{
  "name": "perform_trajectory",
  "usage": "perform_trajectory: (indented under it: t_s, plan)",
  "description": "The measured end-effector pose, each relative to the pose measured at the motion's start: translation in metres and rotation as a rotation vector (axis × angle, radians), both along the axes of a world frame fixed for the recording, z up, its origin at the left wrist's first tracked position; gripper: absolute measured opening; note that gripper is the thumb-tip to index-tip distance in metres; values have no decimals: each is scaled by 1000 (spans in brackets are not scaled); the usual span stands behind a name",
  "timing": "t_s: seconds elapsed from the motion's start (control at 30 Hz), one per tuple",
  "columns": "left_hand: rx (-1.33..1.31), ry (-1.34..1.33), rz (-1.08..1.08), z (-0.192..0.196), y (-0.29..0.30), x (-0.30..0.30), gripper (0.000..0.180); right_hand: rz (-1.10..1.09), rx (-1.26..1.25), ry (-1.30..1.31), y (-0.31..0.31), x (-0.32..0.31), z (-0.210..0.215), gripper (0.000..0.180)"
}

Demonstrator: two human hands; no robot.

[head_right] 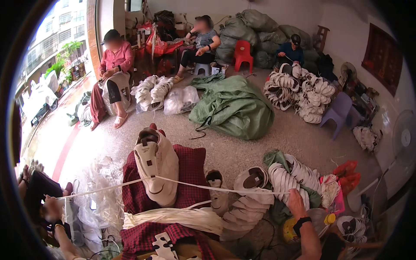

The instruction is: The recorder is lacing a white shoe upper while sitting on the floor with other workers in a workshop environment.

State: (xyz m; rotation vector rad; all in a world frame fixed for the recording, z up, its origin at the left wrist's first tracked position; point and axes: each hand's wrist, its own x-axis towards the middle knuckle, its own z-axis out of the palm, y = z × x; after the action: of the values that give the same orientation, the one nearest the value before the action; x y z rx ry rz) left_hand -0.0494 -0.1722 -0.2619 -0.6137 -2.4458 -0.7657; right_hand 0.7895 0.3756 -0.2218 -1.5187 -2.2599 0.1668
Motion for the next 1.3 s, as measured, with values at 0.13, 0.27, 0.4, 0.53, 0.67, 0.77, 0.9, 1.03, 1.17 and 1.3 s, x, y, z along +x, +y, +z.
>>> perform_trajectory:
  t_s: [0.13,0.27,0.4,0.53,0.67,0.77,0.9,1.03,1.17,1.3]
  plan:
    - [-19,16,-5,7,2,-17,13,-39,44,-57,12,16,-4,15]
    - [-32,25,-8,9,8,-29,13,-90,94,-46,13,24,-11,14]
    - [-39,30,-5,9,10,-37,13,-58,132,1,13,32,-17,15]
    - [-29,49,1,13,15,-47,13,-71,179,-44,8,37,-12,19]
    - [-12,76,9,19,23,-57,13,-90,201,-31,1,38,-11,19]
    - [2,102,15,28,32,-67,13,-108,214,-21,-1,36,-10,19]
    - [2,129,17,41,41,-79,13,-135,212,-15,-9,37,-11,20]
    - [-29,148,13,57,48,-91,13,-165,178,-20,-8,32,-9,20]
    - [-72,151,-3,66,57,-102,13,-243,218,58,4,26,-17,21]
    - [289,253,-142,72,99,-80,22,-218,457,260,13,-11,2,33]
